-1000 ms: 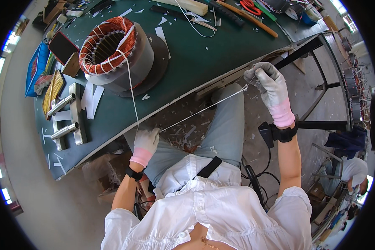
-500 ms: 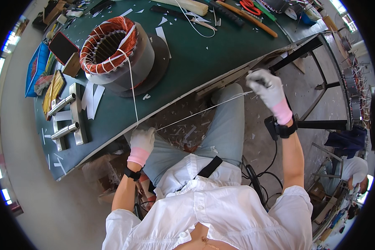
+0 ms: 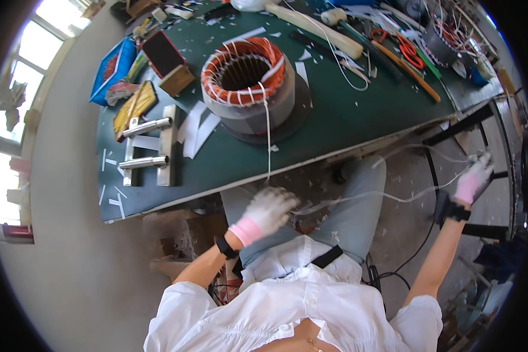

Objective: Assembling an electrical motor stator by inserting insulation and copper coils, and using a mallet to secure components.

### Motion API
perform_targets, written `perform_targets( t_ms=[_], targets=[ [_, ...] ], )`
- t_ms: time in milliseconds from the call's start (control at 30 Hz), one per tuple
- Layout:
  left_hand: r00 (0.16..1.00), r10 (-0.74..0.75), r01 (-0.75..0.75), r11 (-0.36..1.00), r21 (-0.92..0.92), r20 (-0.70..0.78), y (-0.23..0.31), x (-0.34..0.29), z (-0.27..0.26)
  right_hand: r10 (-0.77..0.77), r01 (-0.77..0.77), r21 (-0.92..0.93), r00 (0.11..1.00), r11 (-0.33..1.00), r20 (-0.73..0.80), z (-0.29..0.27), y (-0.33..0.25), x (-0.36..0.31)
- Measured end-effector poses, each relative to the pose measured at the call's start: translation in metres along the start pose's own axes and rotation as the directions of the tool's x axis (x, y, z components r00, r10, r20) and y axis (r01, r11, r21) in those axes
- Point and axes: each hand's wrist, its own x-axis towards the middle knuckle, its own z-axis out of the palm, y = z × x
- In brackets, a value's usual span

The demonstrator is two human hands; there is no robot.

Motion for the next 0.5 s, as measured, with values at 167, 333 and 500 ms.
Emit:
perform_targets(
  t_ms=[167,333,500],
  targets=[
    [0.723,0.093,-0.094,0.995,0.035,-0.684,0.021,0.036,-0.111,-0.142,0.281,-0.056,0.635,0.958,0.759,0.15,-0.115,-0.199],
    [0.572,0.011,0.201,0.968,0.152,-0.821,-0.012,0.107,-0.168,-0.214,0.268,0.1,0.439,0.958,0.872,0.215,-0.14,-0.279],
    [0.695,0.003,0.289,0.915,0.283,-0.719,-0.012,0.11,-0.169,-0.007,-0.828,-0.559,-0.56,0.047,0.829,0.196,-0.123,-0.27]
  ],
)
